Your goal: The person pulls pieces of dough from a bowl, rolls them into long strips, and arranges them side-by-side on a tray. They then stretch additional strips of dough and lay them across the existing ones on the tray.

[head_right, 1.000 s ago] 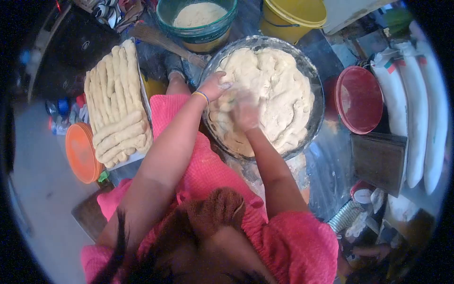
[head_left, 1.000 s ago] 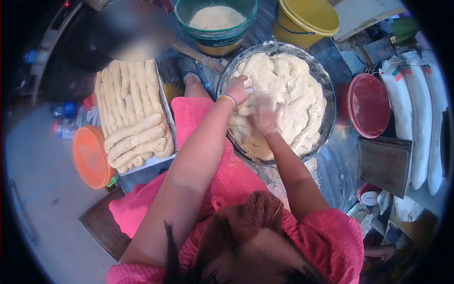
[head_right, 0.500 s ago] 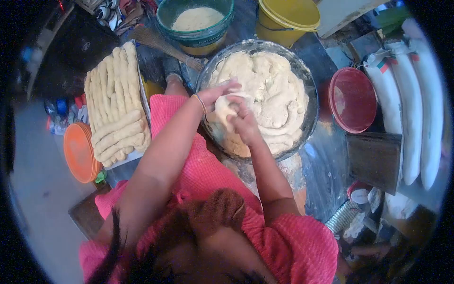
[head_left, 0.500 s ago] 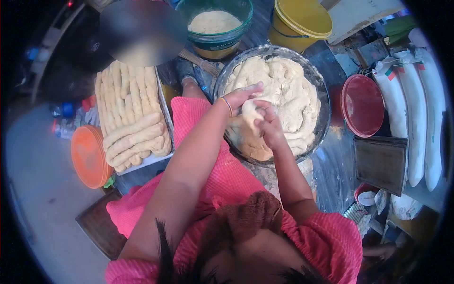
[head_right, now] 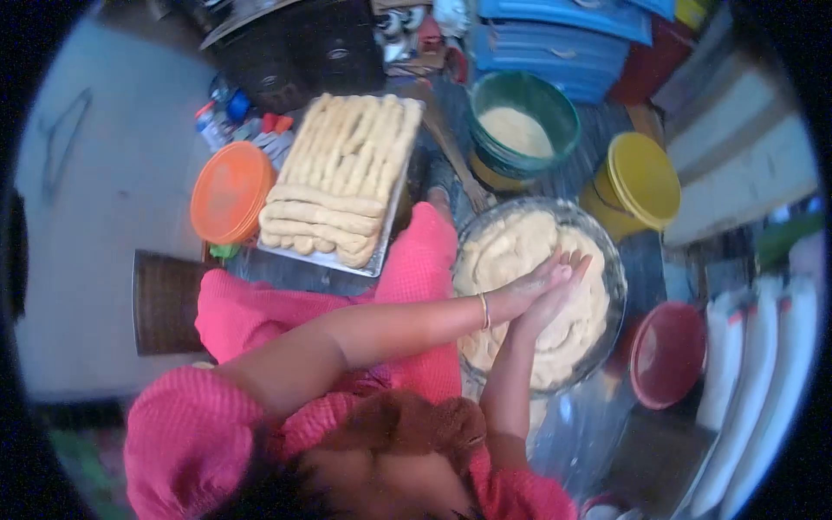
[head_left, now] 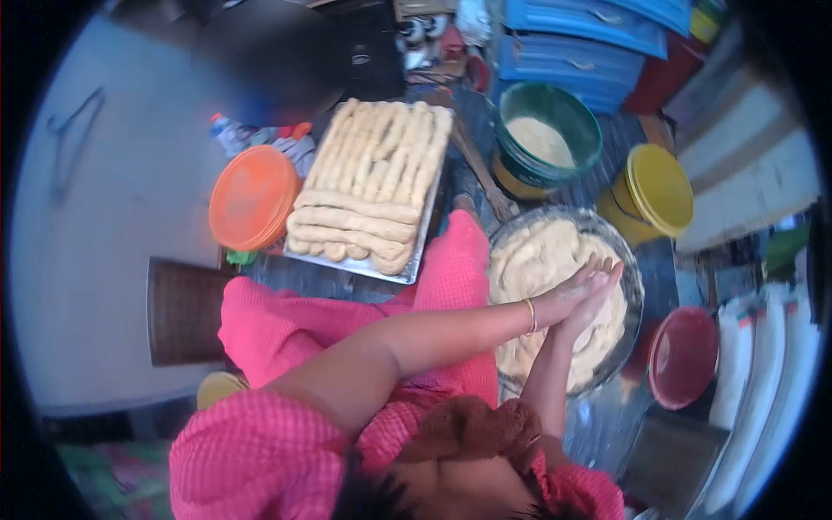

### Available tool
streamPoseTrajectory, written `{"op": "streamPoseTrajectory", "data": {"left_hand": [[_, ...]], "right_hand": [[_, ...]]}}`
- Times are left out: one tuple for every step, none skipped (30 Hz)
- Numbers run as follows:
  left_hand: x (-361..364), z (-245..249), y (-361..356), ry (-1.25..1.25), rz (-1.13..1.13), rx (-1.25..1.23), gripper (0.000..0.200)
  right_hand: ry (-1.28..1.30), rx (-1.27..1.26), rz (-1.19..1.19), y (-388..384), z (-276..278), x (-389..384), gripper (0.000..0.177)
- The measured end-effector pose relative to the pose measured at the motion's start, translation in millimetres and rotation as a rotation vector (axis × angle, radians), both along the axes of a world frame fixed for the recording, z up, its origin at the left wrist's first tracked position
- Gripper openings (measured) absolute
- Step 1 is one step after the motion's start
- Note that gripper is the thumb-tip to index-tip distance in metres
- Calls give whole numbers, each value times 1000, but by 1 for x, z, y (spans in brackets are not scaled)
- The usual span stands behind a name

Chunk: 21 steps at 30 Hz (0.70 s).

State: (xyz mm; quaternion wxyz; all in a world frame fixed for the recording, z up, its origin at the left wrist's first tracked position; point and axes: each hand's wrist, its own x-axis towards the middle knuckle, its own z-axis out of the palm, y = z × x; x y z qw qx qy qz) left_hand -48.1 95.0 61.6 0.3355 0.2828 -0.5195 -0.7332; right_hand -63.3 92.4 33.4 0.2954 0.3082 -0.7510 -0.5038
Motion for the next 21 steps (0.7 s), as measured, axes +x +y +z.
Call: {"op": "streamPoseTrajectory", "data": {"left_hand": [[0, -4, -12, 8, 40, -20, 67], [0, -19, -25, 98, 129, -50, 66], [3, -19, -32, 190, 209, -77, 66], [2, -18, -36, 198, 223, -91, 66], [4, -9, -35, 72, 74, 31, 58], [11, 9, -31, -59, -79, 160, 52], [12, 29, -30, -363, -135, -158, 30], [10, 46, -28, -156, -47, -43, 25], [5, 63, -25, 50, 29, 81, 25], [-4, 88, -26, 184, 132, 179, 28], [-8, 105, -36, 229, 103, 170, 27], [12, 161, -30, 223, 68, 247, 29], [15, 186, -37, 265, 120, 133, 28], [29, 218, -39, 341, 149, 123, 26], [44, 236, -51, 441, 129, 55, 26], [60, 251, -64, 491, 168, -40, 24], [70, 251, -88, 637, 169, -231, 22], [91, 262, -97, 632, 161, -220, 21], [104, 270, -95, 638, 248, -181, 17], [111, 268, -96, 562, 254, -121, 25], [113, 247, -106, 389, 151, -137, 24]], "right_hand": [[-363, -280, 198, 5, 8, 1, 58], [-734, -541, 391, 15, 14, -2, 61], [-1110, -789, 576, 27, 19, -8, 64], [-1492, -1030, 755, 35, 25, -14, 68], [-1883, -1264, 924, 39, 32, -17, 72], [-1886, -1263, 931, 38, 42, -23, 72], [-1573, -1281, 875, 37, 53, -33, 73], [-1259, -1276, 804, 39, 65, -39, 74], [-1434, -1498, 812, 43, 80, -32, 78], [-1404, -1502, 789, 39, 80, -17, 78], [-1698, -1764, 838, 30, 75, 0, 74], [-1988, -2029, 883, 28, 64, 4, 70], [-1996, -1508, 647, 39, 44, -8, 62], [-1929, -1015, 407, 48, 17, -20, 54], [-1776, -1127, 624, 49, -18, -31, 46], [-1604, -1217, 838, 49, -55, -43, 37], [-1584, -1232, 825, 52, -90, -64, 37], [-1560, -1115, 658, 58, -123, -89, 33], [-1532, -997, 491, 67, -137, -105, 29], [-1811, -1254, 259, 69, -123, -111, 26], [-2072, -1506, -7, 67, -93, -114, 24]]}}
